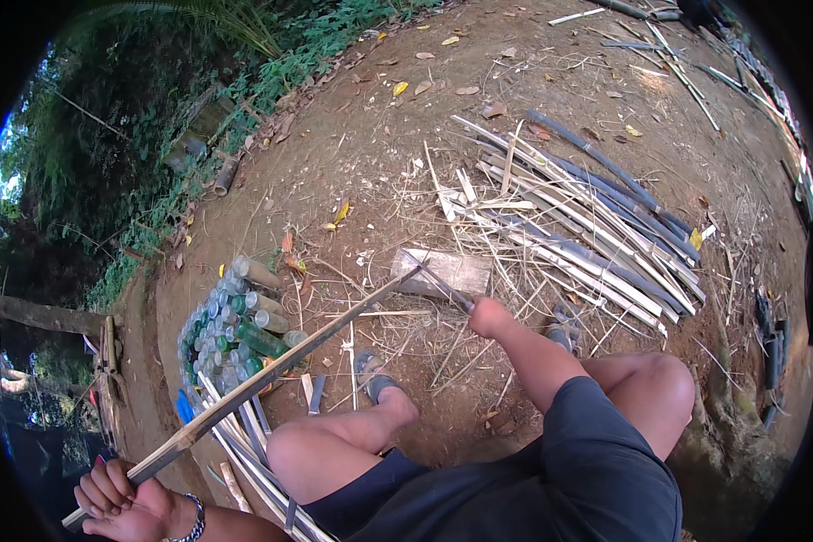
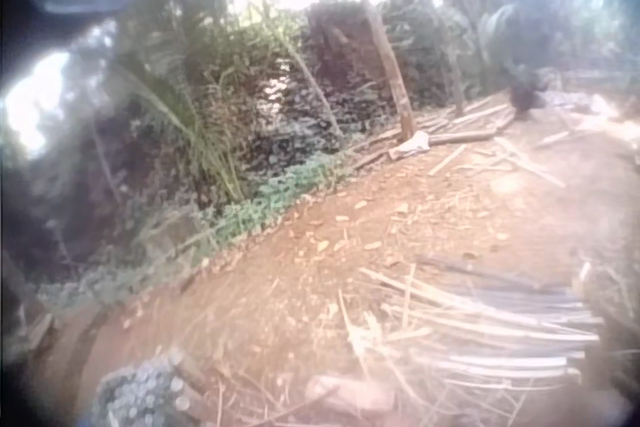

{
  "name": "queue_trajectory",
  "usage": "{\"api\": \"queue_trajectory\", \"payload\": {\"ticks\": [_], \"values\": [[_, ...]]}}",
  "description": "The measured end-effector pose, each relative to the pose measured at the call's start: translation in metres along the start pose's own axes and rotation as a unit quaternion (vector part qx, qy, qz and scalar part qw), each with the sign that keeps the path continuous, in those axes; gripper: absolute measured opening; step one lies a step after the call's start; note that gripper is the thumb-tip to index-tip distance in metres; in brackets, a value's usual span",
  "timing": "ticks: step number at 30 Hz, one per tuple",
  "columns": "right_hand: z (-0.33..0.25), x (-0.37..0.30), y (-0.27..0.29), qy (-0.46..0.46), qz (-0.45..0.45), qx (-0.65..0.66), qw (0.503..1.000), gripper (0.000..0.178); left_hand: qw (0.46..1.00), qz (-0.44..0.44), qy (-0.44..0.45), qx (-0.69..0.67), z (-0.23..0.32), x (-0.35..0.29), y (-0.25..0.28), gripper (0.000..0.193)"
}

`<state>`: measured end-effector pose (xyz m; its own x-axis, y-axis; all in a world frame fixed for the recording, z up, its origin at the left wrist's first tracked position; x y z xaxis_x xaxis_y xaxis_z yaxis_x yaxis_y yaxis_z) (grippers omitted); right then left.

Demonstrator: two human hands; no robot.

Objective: The person uses a knife to strip a long piece of bamboo, holding it against a wooden block to shave off layers by hand.

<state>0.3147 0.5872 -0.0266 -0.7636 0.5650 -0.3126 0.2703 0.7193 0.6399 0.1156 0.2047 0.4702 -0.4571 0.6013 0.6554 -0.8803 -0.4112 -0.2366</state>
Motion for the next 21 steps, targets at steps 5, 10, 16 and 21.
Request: {"api": "queue_trajectory", "payload": {"ticks": [5,10,16,21], "values": [[-0.111,-0.016,0.013,0.104,-0.026,0.051,0.993,0.023,1.000,0.007,-0.008,0.012,-0.003,0.005,-0.001,0.066],[-0.107,-0.004,0.004,0.099,-0.006,0.061,0.993,0.025,0.999,0.007,0.007,0.036,0.002,0.013,0.014,0.063],[0.008,0.041,0.016,0.021,-0.106,-0.108,0.988,0.038,0.999,0.011,0.003,0.036,0.004,0.009,0.018,0.064],[-0.068,0.004,0.014,-0.013,-0.007,0.058,0.998,0.029,1.000,0.014,-0.015,-0.015,-0.001,0.008,0.010,0.070]]}}
Point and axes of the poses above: each hand's wrist, its own x-axis towards the middle knuckle, its own y-axis out of the back of the hand, z = x × y, the point moved 2 cm from there along x, towards the middle knuckle, and after that the axes turned 14 degrees about y, right-handed, at the moved point
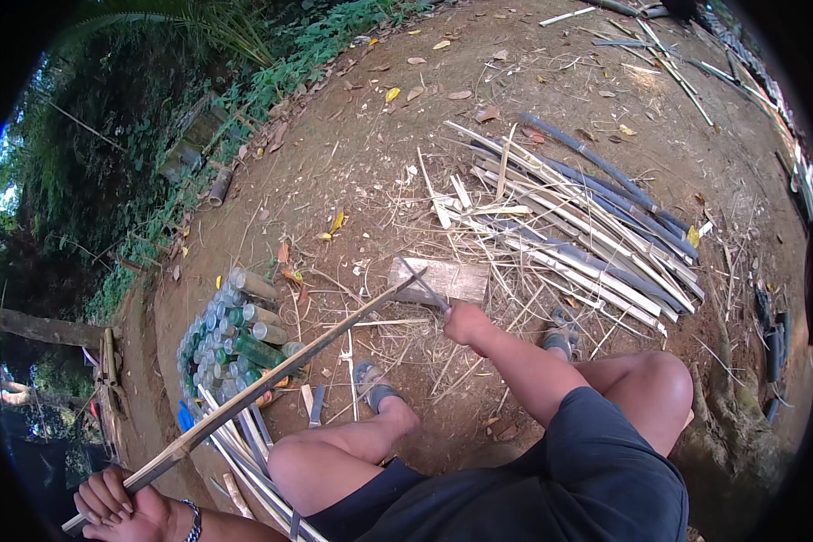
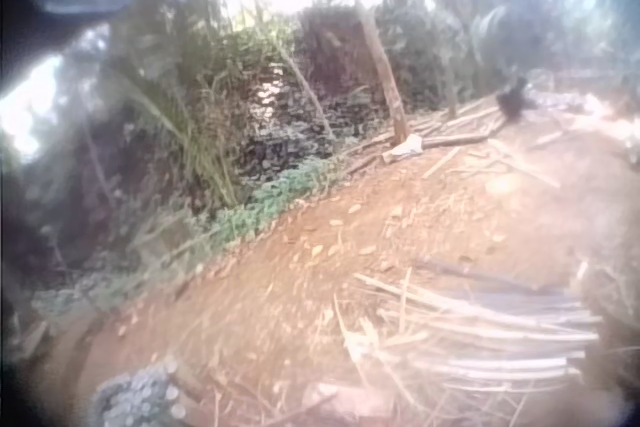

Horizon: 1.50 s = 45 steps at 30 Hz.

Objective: The person uses a knife to strip a long piece of bamboo, holding it against a wooden block to shave off layers by hand.

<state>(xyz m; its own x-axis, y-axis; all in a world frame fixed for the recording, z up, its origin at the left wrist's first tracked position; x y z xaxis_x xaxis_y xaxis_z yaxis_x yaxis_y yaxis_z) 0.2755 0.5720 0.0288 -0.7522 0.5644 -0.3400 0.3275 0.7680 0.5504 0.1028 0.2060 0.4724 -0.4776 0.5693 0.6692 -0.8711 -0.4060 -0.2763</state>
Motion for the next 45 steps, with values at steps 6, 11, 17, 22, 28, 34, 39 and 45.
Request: {"api": "queue_trajectory", "payload": {"ticks": [6,11,17,22,28,34,39,45], "values": [[-0.146,-0.093,-0.001,0.284,0.003,0.016,0.959,0.020,0.998,-0.054,-0.009,-0.041,-0.002,-0.003,0.000,0.072],[-0.174,-0.126,-0.010,0.401,0.052,0.063,0.912,0.017,0.995,-0.078,-0.021,-0.063,-0.002,-0.006,-0.002,0.071],[0.002,-0.037,-0.004,0.023,0.020,-0.017,0.999,0.019,0.991,-0.098,-0.012,-0.087,-0.005,-0.006,-0.010,0.067],[-0.056,-0.051,-0.001,0.140,-0.021,-0.016,0.990,0.023,0.994,-0.096,-0.007,-0.059,-0.002,-0.004,-0.003,0.066],[0.076,0.009,-0.040,-0.064,0.036,0.055,0.996,0.031,0.996,-0.074,0.017,-0.036,-0.002,0.008,-0.002,0.073],[0.094,0.017,-0.023,-0.029,0.026,-0.039,0.998,0.032,1.000,0.010,0.001,0.006,0.000,-0.005,0.007,0.077],[0.084,0.000,-0.056,-0.037,0.082,0.104,0.991,0.027,0.989,0.139,-0.037,0.036,-0.011,-0.008,-0.003,0.044],[-0.008,-0.056,-0.057,0.054,0.142,0.110,0.982,0.021,0.997,0.048,-0.054,-0.018,-0.010,-0.015,-0.004,0.037]]}}
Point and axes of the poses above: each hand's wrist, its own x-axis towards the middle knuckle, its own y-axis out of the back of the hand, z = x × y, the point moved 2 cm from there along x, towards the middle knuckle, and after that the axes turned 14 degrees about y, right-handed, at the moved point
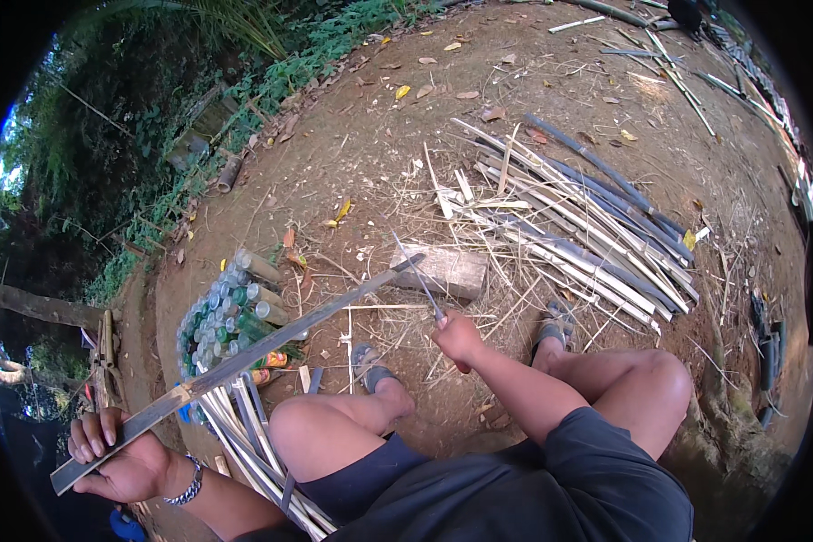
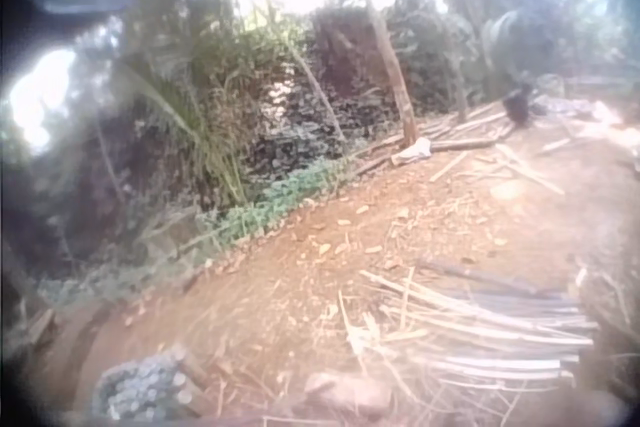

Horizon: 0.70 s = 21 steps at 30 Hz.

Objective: The person uses a knife to strip a long piece of bamboo, holding it against a wooden block to shave off layers by hand.

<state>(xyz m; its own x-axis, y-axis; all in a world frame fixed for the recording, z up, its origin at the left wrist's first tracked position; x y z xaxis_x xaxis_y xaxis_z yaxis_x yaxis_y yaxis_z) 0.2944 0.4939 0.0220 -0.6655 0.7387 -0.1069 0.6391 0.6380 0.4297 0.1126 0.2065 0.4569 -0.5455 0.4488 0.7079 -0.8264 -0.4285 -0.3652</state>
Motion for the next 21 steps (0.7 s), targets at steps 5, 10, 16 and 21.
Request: {"api": "queue_trajectory", "payload": {"ticks": [5,10,16,21], "values": [[-0.128,-0.044,0.021,0.144,-0.123,0.041,0.981,0.021,0.998,-0.030,0.058,-0.014,-0.004,-0.007,-0.008,0.034],[-0.232,-0.090,0.025,0.308,-0.181,0.035,0.933,0.016,0.999,-0.034,0.027,0.008,0.004,-0.023,-0.020,0.035],[-0.109,-0.041,0.006,0.134,-0.110,-0.022,0.985,0.021,1.000,-0.011,0.024,0.005,0.005,-0.029,-0.028,0.037],[-0.141,-0.050,0.020,0.160,-0.145,0.018,0.976,0.021,1.000,0.004,0.001,0.026,0.004,-0.037,-0.040,0.037]]}}
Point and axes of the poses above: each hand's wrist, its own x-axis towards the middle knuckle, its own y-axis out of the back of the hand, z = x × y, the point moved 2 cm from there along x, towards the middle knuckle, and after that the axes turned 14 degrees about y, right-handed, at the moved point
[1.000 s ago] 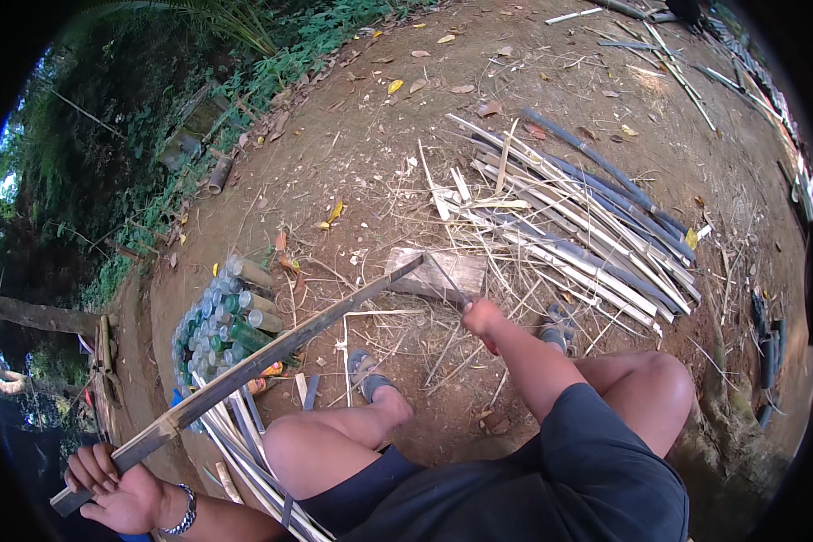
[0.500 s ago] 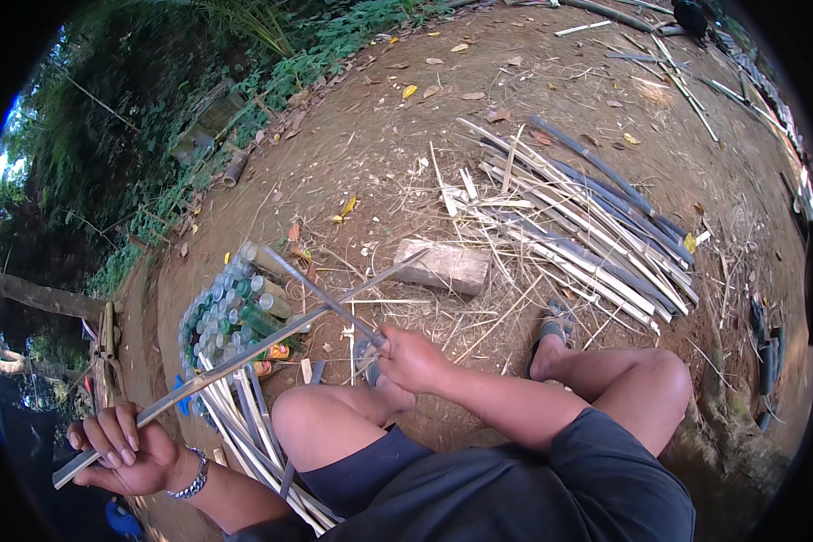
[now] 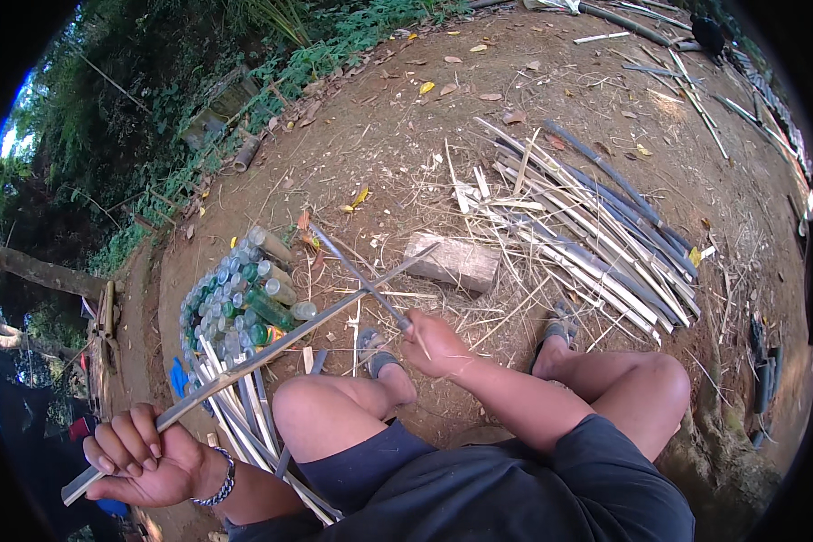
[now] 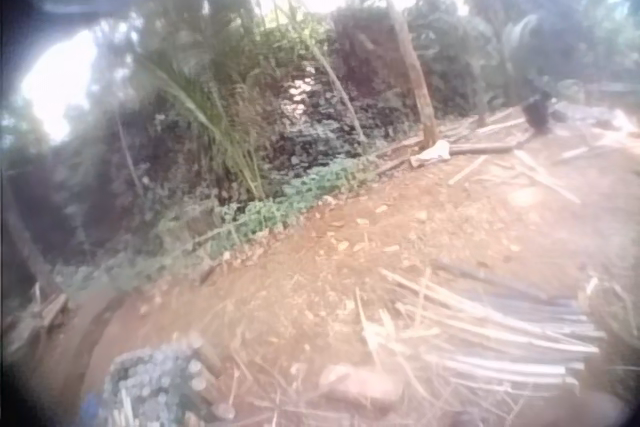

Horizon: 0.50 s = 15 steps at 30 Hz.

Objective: The person uses a knife to strip a long piece of bamboo, holding it against a wooden block to shave off layers by hand.

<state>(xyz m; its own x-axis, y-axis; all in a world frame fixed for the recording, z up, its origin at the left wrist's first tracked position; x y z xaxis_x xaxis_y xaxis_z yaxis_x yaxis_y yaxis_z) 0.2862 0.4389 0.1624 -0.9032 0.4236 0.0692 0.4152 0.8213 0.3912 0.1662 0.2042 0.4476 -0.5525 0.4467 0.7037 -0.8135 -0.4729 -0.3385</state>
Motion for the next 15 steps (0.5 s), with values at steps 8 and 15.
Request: {"api": "queue_trajectory", "payload": {"ticks": [8,15], "values": [[0.054,0.013,-0.013,-0.088,0.013,-0.012,0.996,0.022,0.999,0.041,0.000,0.011,-0.002,0.011,0.003,0.036],[0.067,-0.001,0.007,-0.091,0.003,-0.018,0.996,0.026,1.000,0.021,-0.003,0.002,-0.002,0.013,0.003,0.036]]}}
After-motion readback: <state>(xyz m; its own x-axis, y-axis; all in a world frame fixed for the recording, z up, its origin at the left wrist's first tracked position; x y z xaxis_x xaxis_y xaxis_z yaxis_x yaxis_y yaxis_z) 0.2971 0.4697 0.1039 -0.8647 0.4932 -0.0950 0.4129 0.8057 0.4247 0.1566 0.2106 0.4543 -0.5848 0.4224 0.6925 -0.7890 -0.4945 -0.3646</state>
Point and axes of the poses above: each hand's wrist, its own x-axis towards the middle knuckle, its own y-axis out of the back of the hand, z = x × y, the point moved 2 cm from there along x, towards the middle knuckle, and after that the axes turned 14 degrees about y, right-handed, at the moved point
